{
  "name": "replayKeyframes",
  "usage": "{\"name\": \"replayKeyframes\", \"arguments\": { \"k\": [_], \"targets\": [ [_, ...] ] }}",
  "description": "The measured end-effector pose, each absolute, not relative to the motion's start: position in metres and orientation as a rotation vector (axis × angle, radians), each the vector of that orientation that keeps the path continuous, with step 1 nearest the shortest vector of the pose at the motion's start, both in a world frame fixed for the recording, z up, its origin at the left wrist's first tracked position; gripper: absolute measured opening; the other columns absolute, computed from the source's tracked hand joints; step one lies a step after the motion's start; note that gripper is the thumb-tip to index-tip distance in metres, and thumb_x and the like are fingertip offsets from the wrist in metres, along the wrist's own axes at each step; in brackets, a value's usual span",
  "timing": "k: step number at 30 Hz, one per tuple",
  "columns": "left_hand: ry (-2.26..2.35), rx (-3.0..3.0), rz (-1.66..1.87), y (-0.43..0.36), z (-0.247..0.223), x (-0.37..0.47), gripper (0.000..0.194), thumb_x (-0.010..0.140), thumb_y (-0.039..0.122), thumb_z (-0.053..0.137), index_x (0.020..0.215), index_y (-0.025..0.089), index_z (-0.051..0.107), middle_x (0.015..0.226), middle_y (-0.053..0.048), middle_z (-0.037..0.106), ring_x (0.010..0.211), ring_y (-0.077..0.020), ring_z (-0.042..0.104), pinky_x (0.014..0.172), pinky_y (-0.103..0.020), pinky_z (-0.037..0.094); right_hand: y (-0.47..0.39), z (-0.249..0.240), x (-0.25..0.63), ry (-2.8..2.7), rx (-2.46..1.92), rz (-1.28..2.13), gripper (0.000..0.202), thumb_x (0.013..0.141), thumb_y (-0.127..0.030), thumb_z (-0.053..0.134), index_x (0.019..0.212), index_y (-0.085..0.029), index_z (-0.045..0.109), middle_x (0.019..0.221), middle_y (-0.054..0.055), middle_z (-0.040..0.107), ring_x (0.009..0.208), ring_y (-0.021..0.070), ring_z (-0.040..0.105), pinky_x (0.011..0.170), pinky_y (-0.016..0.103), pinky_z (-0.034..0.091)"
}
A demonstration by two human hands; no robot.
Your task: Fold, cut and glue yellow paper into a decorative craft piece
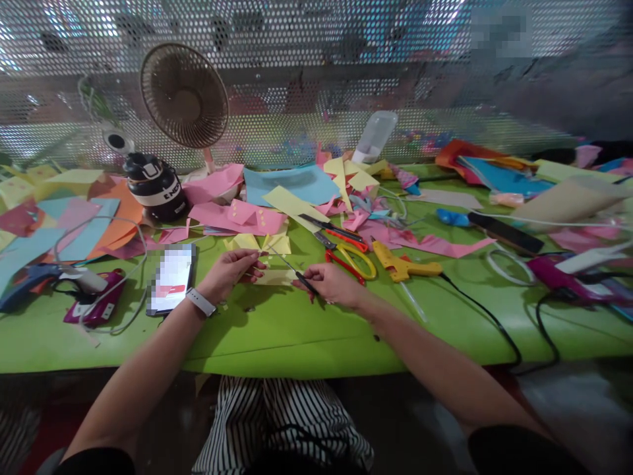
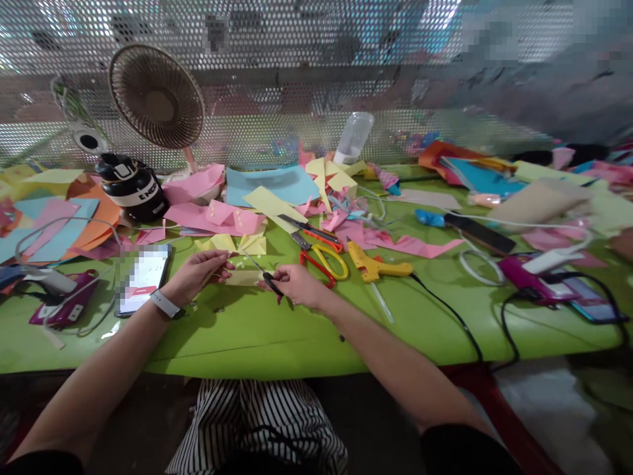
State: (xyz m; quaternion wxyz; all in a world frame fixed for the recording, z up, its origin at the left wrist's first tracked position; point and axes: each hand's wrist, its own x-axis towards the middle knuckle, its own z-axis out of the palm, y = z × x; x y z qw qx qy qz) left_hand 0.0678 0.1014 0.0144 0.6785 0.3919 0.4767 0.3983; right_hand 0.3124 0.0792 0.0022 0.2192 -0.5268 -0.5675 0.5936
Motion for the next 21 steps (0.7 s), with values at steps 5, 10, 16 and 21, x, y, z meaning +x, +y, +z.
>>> {"name": "replayKeyframes", "arguments": {
  "k": [5, 10, 16, 21],
  "targets": [
    [1.077, 0.904, 0.998, 0.1037, 0.0163, 0.0645, 0.02, 0.082, 0.027, 0.08, 0.096, 0.015, 0.072, 0.076, -0.003, 0.075, 0.058, -0.0087, 0.068, 0.048, -0.014, 0.048, 0.0801, 0.0052, 0.3145, -1.521, -1.302, 1.59, 0.056, 0.059, -0.065, 0.085, 0.075, -0.017, 0.061, 0.056, -0.003, 0.061, 0.041, 0.0051, 0.043, 0.037, 0.021, 0.028],
    [1.043, 0.956, 1.001, 0.1051, 0.014, 0.0653, 0.028, 0.079, 0.03, 0.082, 0.101, 0.016, 0.071, 0.073, -0.002, 0.075, 0.053, -0.0079, 0.066, 0.042, -0.013, 0.039, 0.0835, 0.0046, 0.3156, -1.515, -1.258, 1.543, 0.053, 0.063, -0.063, 0.084, 0.074, -0.017, 0.06, 0.058, -0.002, 0.063, 0.037, 0.0034, 0.04, 0.034, 0.021, 0.029],
    [1.012, 1.014, 0.985, 0.1024, 0.0151, 0.0687, 0.022, 0.082, 0.028, 0.08, 0.097, 0.015, 0.069, 0.079, -0.003, 0.076, 0.061, -0.0084, 0.069, 0.049, -0.014, 0.043, 0.0854, 0.0005, 0.3169, -1.648, -1.217, 1.574, 0.052, 0.065, -0.062, 0.084, 0.079, -0.017, 0.062, 0.062, -0.001, 0.066, 0.041, 0.0047, 0.045, 0.036, 0.02, 0.032],
    [1.009, 1.077, 0.968, 0.1021, 0.013, 0.0692, 0.023, 0.082, 0.033, 0.08, 0.093, 0.015, 0.069, 0.084, -0.005, 0.078, 0.067, -0.0098, 0.071, 0.057, -0.017, 0.048, 0.0848, -0.0015, 0.3164, -1.737, -1.239, 1.54, 0.05, 0.068, -0.061, 0.083, 0.08, -0.017, 0.062, 0.062, -0.001, 0.065, 0.043, 0.0052, 0.045, 0.038, 0.021, 0.034]
  ]
}}
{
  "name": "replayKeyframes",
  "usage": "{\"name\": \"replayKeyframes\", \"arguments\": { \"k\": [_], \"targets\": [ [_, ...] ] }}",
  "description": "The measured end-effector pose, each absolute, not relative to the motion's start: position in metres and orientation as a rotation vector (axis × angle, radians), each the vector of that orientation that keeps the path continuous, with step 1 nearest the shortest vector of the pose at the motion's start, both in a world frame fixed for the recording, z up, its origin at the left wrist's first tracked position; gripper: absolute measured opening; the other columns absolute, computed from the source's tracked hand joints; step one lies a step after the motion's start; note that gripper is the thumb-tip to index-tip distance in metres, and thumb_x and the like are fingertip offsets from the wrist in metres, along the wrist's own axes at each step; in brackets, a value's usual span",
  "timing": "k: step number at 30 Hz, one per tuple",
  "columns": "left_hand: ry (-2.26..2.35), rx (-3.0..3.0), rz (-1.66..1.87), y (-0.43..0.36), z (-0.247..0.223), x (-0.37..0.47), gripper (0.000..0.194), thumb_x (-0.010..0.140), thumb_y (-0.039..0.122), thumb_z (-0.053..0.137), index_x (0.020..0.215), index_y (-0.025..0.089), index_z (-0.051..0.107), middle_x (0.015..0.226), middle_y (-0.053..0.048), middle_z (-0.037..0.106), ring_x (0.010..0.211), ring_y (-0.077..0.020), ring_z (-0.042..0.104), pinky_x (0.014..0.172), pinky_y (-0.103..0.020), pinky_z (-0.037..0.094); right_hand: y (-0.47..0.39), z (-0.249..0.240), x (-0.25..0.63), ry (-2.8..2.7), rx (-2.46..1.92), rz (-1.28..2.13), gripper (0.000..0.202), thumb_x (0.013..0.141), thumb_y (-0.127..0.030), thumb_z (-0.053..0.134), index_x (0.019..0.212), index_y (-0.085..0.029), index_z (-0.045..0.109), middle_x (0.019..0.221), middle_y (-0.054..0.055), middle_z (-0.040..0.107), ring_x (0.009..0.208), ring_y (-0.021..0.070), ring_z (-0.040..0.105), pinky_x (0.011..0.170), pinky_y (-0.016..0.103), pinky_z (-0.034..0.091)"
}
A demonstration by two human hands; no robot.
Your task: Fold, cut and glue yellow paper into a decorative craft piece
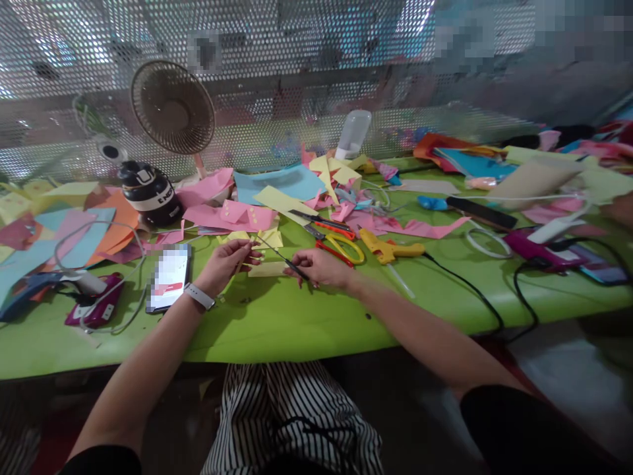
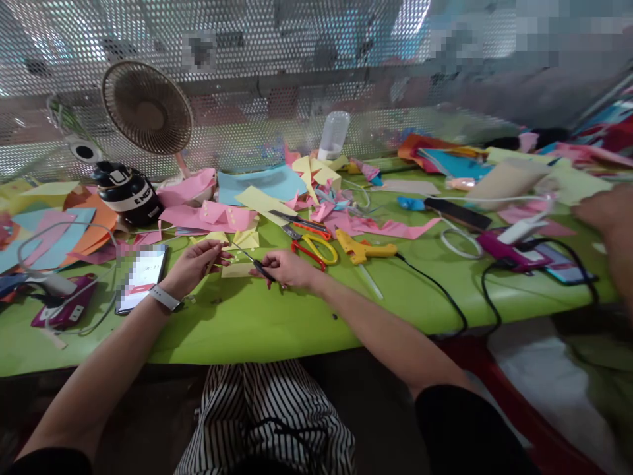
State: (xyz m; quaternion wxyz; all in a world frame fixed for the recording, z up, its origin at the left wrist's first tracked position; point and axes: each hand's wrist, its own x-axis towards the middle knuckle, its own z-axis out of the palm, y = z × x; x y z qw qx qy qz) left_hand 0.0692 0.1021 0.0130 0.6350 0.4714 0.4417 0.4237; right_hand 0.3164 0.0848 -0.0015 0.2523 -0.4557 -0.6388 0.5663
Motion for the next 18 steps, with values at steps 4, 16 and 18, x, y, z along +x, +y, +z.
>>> {"name": "replayKeyframes", "arguments": {
  "k": [4, 16, 18],
  "targets": [
    [1.025, 1.087, 0.958, 0.1033, 0.0112, 0.0694, 0.023, 0.082, 0.033, 0.08, 0.092, 0.016, 0.07, 0.083, -0.005, 0.077, 0.067, -0.0099, 0.07, 0.059, -0.018, 0.05, 0.0828, 0.0001, 0.316, -1.754, -1.243, 1.531, 0.049, 0.07, -0.06, 0.082, 0.081, -0.018, 0.061, 0.064, 0.0, 0.066, 0.045, 0.0068, 0.047, 0.04, 0.023, 0.035],
    [0.996, 1.068, 1.002, 0.1036, 0.0131, 0.0706, 0.022, 0.081, 0.027, 0.081, 0.094, 0.014, 0.07, 0.08, -0.004, 0.076, 0.059, -0.0077, 0.068, 0.047, -0.014, 0.043, 0.0865, -0.0051, 0.3168, -1.746, -1.282, 1.466, 0.05, 0.069, -0.061, 0.082, 0.078, -0.019, 0.059, 0.063, 0.0, 0.066, 0.042, 0.0062, 0.043, 0.039, 0.024, 0.031],
    [0.997, 1.059, 1.006, 0.104, 0.0137, 0.0709, 0.017, 0.083, 0.024, 0.079, 0.092, 0.014, 0.07, 0.079, -0.004, 0.075, 0.058, -0.0073, 0.067, 0.047, -0.014, 0.043, 0.0864, -0.0046, 0.3173, -1.762, -1.289, 1.475, 0.048, 0.07, -0.06, 0.082, 0.078, -0.019, 0.059, 0.063, 0.0, 0.066, 0.042, 0.0062, 0.042, 0.039, 0.024, 0.031]
  ]
}}
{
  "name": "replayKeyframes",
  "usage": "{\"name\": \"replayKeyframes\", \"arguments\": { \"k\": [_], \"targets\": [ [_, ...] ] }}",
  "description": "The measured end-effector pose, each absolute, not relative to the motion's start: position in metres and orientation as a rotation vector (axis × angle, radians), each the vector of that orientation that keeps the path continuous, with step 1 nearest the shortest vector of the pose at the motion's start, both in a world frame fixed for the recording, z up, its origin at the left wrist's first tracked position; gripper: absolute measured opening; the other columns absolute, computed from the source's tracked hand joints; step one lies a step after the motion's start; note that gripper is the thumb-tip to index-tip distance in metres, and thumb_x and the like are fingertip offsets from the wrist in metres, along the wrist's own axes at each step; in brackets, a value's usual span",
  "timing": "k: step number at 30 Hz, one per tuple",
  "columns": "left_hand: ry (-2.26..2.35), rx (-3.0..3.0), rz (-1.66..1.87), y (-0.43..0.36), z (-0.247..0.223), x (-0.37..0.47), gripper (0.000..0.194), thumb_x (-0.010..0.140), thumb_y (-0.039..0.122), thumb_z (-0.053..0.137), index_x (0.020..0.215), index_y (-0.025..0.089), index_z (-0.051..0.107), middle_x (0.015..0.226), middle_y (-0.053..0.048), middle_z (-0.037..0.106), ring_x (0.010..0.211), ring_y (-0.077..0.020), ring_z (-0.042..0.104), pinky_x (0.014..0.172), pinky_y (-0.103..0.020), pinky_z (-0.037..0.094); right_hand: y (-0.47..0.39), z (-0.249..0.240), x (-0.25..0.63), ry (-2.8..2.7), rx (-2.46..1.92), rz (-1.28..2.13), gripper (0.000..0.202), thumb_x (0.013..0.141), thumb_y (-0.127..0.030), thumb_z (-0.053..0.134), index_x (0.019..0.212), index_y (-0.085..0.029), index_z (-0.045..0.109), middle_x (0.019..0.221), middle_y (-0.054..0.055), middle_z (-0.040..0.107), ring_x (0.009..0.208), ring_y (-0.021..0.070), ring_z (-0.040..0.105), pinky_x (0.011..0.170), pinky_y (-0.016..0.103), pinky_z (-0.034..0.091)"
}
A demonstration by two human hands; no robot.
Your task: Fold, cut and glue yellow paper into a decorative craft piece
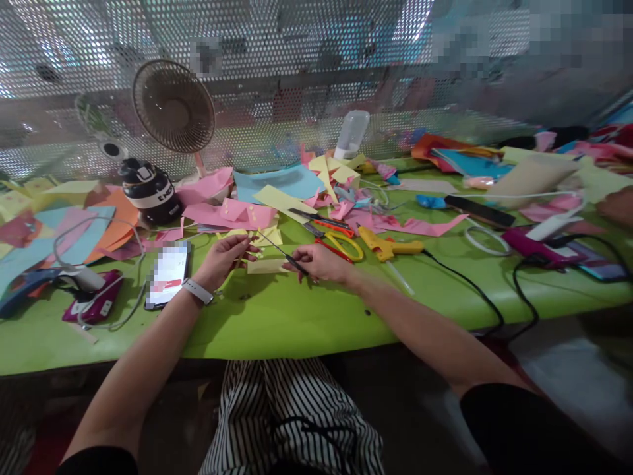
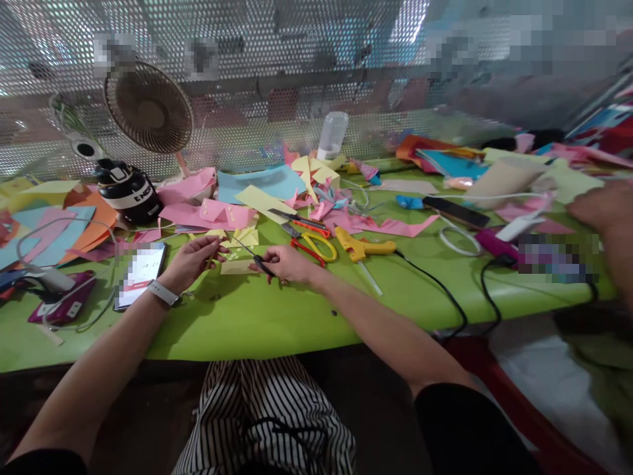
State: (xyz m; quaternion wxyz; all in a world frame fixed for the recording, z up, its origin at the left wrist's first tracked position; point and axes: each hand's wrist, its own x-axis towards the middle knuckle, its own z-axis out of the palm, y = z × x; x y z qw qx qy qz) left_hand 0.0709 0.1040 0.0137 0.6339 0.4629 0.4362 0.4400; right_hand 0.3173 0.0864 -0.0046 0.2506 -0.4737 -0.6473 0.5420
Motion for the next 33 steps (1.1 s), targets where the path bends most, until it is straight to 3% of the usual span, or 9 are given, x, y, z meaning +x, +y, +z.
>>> {"name": "replayKeyframes", "arguments": {
  "k": [13, 21, 33],
  "targets": [
    [1.011, 1.054, 1.019, 0.1025, 0.0154, 0.0732, 0.008, 0.087, 0.019, 0.074, 0.09, 0.012, 0.071, 0.075, -0.004, 0.075, 0.056, -0.0062, 0.066, 0.048, -0.014, 0.043, 0.083, -0.0022, 0.3168, -1.816, -1.297, 1.491, 0.046, 0.072, -0.059, 0.08, 0.078, -0.019, 0.059, 0.065, 0.003, 0.068, 0.044, 0.0075, 0.046, 0.041, 0.026, 0.034],
    [0.995, 1.091, 1.004, 0.1039, 0.0109, 0.0712, 0.017, 0.083, 0.026, 0.08, 0.09, 0.013, 0.071, 0.076, -0.004, 0.075, 0.058, -0.0067, 0.067, 0.05, -0.015, 0.046, 0.0811, 0.0001, 0.3133, -1.822, -1.317, 1.469, 0.045, 0.072, -0.058, 0.082, 0.076, -0.019, 0.059, 0.064, 0.002, 0.066, 0.044, 0.0077, 0.045, 0.042, 0.026, 0.034],
    [0.95, 1.096, 0.984, 0.1025, 0.0084, 0.0716, 0.013, 0.083, 0.022, 0.078, 0.091, 0.014, 0.072, 0.075, -0.004, 0.075, 0.058, -0.0076, 0.067, 0.051, -0.015, 0.046, 0.0824, -0.005, 0.3123, -1.812, -1.321, 1.464, 0.044, 0.07, -0.056, 0.083, 0.077, -0.019, 0.059, 0.062, 0.0, 0.064, 0.044, 0.0074, 0.045, 0.04, 0.025, 0.034]
  ]
}}
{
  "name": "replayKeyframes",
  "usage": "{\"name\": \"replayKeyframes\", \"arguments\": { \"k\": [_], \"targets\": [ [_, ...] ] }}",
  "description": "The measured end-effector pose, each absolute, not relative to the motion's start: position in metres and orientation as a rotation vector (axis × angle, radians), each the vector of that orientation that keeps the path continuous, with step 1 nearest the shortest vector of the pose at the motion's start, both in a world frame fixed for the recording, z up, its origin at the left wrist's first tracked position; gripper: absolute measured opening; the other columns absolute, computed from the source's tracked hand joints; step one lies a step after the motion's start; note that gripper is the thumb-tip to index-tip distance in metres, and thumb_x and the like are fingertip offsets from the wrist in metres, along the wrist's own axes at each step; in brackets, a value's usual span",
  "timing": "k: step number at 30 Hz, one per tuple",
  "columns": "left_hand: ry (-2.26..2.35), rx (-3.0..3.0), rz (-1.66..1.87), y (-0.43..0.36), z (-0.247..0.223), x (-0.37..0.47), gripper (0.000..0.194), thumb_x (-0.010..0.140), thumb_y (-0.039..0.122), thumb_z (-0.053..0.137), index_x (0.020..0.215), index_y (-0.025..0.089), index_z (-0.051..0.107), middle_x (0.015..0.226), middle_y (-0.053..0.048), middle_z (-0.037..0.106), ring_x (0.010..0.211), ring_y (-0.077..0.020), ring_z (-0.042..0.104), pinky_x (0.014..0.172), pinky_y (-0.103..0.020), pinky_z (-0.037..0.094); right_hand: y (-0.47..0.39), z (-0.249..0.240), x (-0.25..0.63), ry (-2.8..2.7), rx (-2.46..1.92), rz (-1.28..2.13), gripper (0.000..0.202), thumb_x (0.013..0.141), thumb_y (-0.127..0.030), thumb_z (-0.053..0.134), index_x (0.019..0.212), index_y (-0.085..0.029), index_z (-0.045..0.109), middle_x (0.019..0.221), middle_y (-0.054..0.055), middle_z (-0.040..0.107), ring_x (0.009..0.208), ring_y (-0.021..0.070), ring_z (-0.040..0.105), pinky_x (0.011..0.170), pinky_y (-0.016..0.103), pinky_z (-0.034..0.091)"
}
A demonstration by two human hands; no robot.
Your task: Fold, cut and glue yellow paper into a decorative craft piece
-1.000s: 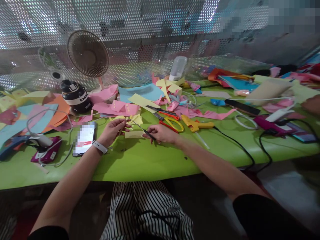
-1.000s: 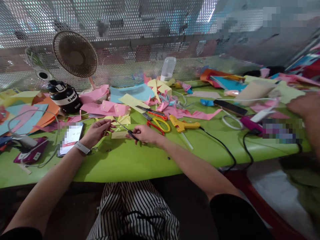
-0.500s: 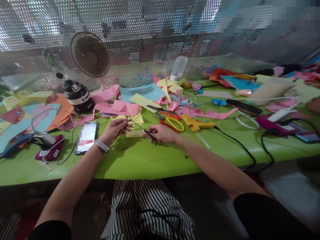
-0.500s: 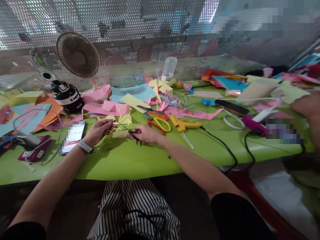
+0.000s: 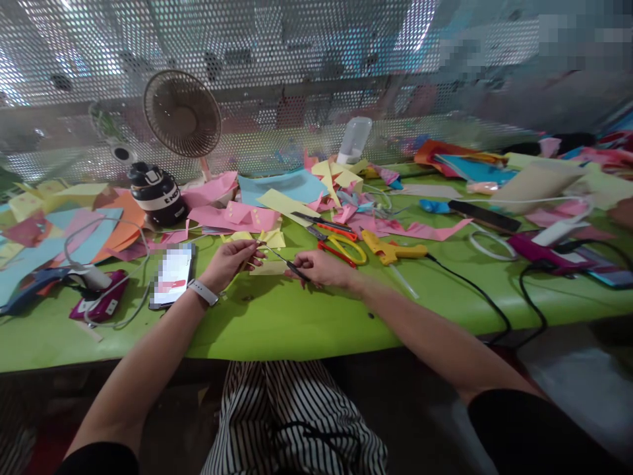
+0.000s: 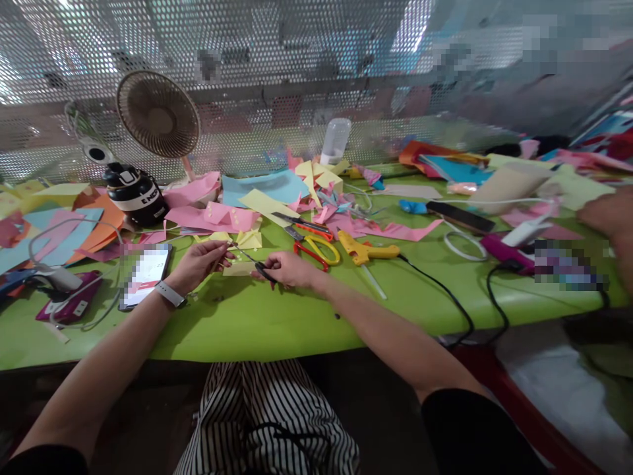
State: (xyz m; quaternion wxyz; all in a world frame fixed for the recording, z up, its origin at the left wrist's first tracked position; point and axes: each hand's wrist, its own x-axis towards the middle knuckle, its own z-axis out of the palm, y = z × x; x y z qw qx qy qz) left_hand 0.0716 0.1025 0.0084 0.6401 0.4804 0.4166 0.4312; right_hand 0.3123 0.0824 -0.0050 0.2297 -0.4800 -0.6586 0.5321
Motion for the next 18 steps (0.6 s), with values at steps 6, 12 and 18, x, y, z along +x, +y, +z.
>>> {"name": "replayKeyframes", "arguments": {
  "k": [6, 12, 18],
  "targets": [
    [0.958, 1.087, 0.977, 0.1026, 0.0087, 0.0721, 0.011, 0.085, 0.021, 0.076, 0.091, 0.013, 0.072, 0.077, -0.005, 0.076, 0.059, -0.0079, 0.067, 0.053, -0.017, 0.047, 0.0822, -0.0036, 0.3115, -1.818, -1.321, 1.447, 0.046, 0.069, -0.058, 0.083, 0.074, -0.019, 0.059, 0.06, 0.0, 0.063, 0.044, 0.0069, 0.044, 0.04, 0.025, 0.034],
    [0.942, 1.09, 0.978, 0.1047, 0.006, 0.0715, 0.014, 0.083, 0.022, 0.079, 0.09, 0.012, 0.072, 0.076, -0.005, 0.075, 0.058, -0.0084, 0.068, 0.051, -0.017, 0.047, 0.0826, -0.0047, 0.3127, -1.812, -1.342, 1.455, 0.047, 0.069, -0.059, 0.083, 0.076, -0.019, 0.059, 0.059, -0.001, 0.063, 0.042, 0.0066, 0.043, 0.039, 0.024, 0.032],
    [0.952, 1.095, 0.982, 0.1064, 0.0045, 0.0699, 0.013, 0.083, 0.023, 0.078, 0.089, 0.012, 0.072, 0.076, -0.005, 0.075, 0.059, -0.0081, 0.067, 0.055, -0.018, 0.048, 0.0834, -0.0069, 0.3136, -1.819, -1.339, 1.444, 0.046, 0.07, -0.058, 0.082, 0.074, -0.019, 0.058, 0.058, -0.002, 0.061, 0.044, 0.0068, 0.044, 0.04, 0.024, 0.031]
  ]
}}
